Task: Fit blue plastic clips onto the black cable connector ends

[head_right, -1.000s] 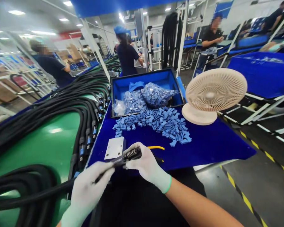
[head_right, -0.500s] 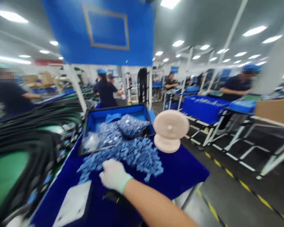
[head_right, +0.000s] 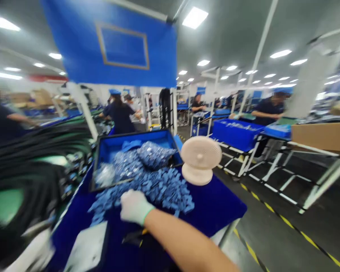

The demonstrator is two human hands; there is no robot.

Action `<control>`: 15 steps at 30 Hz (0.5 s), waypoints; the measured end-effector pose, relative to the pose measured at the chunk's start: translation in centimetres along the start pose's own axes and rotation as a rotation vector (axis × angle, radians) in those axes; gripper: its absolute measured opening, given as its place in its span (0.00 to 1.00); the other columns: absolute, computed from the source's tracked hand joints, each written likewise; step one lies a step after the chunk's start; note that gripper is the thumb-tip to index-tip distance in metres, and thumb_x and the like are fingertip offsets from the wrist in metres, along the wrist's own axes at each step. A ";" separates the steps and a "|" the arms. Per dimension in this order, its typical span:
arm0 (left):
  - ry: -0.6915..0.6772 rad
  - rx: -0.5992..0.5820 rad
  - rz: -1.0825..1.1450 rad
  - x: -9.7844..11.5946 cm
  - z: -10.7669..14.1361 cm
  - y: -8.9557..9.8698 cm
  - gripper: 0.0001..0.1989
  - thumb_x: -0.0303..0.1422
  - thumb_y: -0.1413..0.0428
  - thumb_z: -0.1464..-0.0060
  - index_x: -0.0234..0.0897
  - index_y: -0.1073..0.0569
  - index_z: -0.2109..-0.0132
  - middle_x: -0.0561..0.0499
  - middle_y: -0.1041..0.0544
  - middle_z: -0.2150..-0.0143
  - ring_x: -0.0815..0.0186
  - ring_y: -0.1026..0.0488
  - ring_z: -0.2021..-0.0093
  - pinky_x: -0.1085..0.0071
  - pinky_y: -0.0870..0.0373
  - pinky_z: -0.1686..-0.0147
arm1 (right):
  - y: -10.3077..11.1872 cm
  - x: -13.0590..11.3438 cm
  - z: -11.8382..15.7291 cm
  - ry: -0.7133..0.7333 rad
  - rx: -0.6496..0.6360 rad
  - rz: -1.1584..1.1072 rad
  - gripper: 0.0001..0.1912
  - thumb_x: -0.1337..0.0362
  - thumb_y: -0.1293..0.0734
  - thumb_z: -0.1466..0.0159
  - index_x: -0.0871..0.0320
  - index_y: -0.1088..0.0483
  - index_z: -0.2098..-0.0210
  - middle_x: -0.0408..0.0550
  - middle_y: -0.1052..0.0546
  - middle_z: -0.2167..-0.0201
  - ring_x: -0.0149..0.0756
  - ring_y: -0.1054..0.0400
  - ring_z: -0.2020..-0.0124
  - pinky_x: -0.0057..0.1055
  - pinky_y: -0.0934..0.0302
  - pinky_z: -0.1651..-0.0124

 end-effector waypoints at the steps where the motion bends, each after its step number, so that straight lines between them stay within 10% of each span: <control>1: 0.025 0.029 -0.064 -0.4 0.4 3.4 0.24 0.45 0.36 0.51 0.35 0.25 0.51 0.52 0.29 0.75 0.58 0.27 0.76 0.63 0.28 0.79 | 0.0 0.4 0.9 -0.006 0.027 -0.049 0.16 0.70 0.33 0.43 0.69 0.23 0.56 0.66 0.20 0.58 0.53 0.22 0.57 0.44 0.27 0.55; 5: 0.008 -0.047 -0.133 -0.6 3.2 10.6 0.19 0.37 0.33 0.48 0.32 0.24 0.51 0.58 0.36 0.79 0.72 0.39 0.80 0.74 0.38 0.79 | -2.4 1.5 2.9 -0.006 0.097 -0.288 0.24 0.76 0.40 0.35 0.68 0.30 0.40 0.65 0.25 0.44 0.45 0.30 0.42 0.42 0.38 0.36; 15: -0.049 -0.131 -0.077 -1.4 3.3 9.8 0.13 0.32 0.37 0.44 0.32 0.26 0.53 0.60 0.38 0.80 0.74 0.44 0.82 0.73 0.42 0.79 | -3.1 0.1 6.1 -0.075 -0.031 -0.623 0.16 0.65 0.31 0.35 0.53 0.20 0.48 0.48 0.22 0.58 0.37 0.24 0.62 0.35 0.31 0.54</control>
Point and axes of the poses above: each hand's wrist, its own z-axis away from the middle knuckle, its own y-axis out of the back of the hand, x = y × z, the point moved 7 cm from there along -z, towards the middle knuckle
